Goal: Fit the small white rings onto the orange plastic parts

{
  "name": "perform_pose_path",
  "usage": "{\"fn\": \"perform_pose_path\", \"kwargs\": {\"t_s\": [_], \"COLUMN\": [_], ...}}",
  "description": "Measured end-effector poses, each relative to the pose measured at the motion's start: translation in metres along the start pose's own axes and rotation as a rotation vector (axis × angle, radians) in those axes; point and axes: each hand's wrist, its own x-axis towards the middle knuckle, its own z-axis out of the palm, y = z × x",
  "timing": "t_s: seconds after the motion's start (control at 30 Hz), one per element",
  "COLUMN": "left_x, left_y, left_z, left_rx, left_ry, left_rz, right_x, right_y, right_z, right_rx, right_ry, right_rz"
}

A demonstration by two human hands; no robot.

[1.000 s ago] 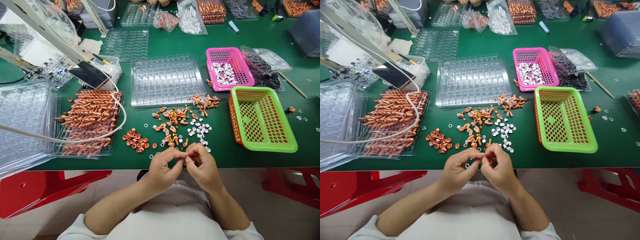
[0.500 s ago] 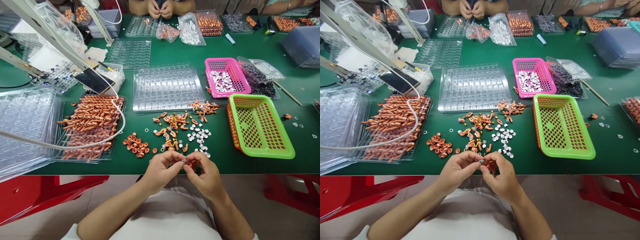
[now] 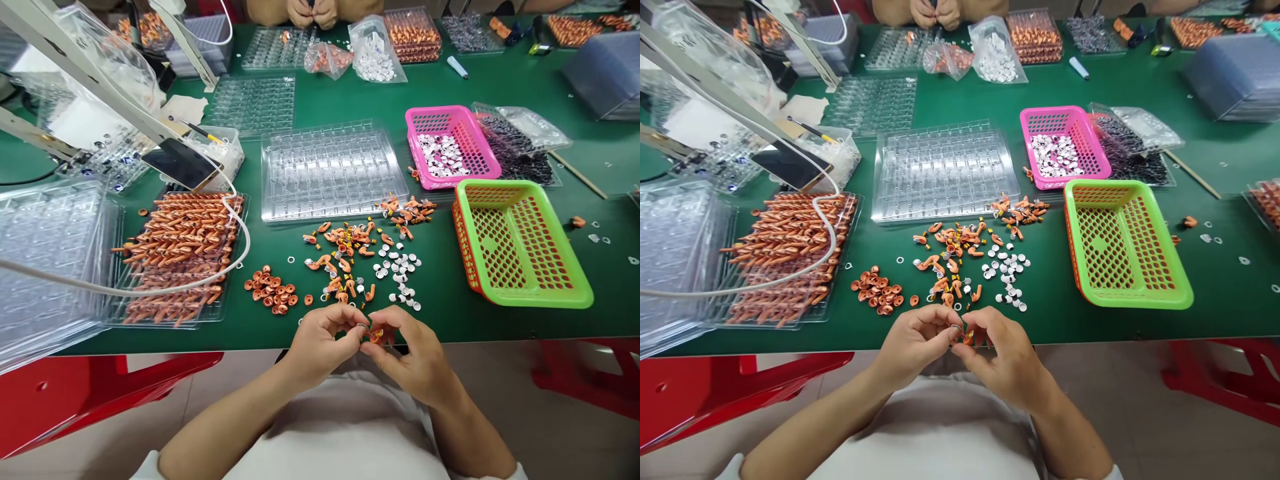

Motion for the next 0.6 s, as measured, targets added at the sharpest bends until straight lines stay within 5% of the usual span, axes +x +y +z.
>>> {"fn": "perform_pose_path", "kwargs": {"t_s": [0.33,0.6], "left_x": [0.0005,-0.0008], "left_y": [0.002,-0.0015], "left_z": [0.0007,-0.003], "left_rx": [0.047,0.002], "left_ry": [0.039,-0.009], "left_rz": [0.025,0.031], "right_x": [0.0007,0.0], "right_y": [-0.0007,-0.0028], "right_z": [0.0036,0.0023], "right_rx": [0.064,0.144], "right_ry": [0.002,0.043], "right_rz": [0.024,0.202]}}
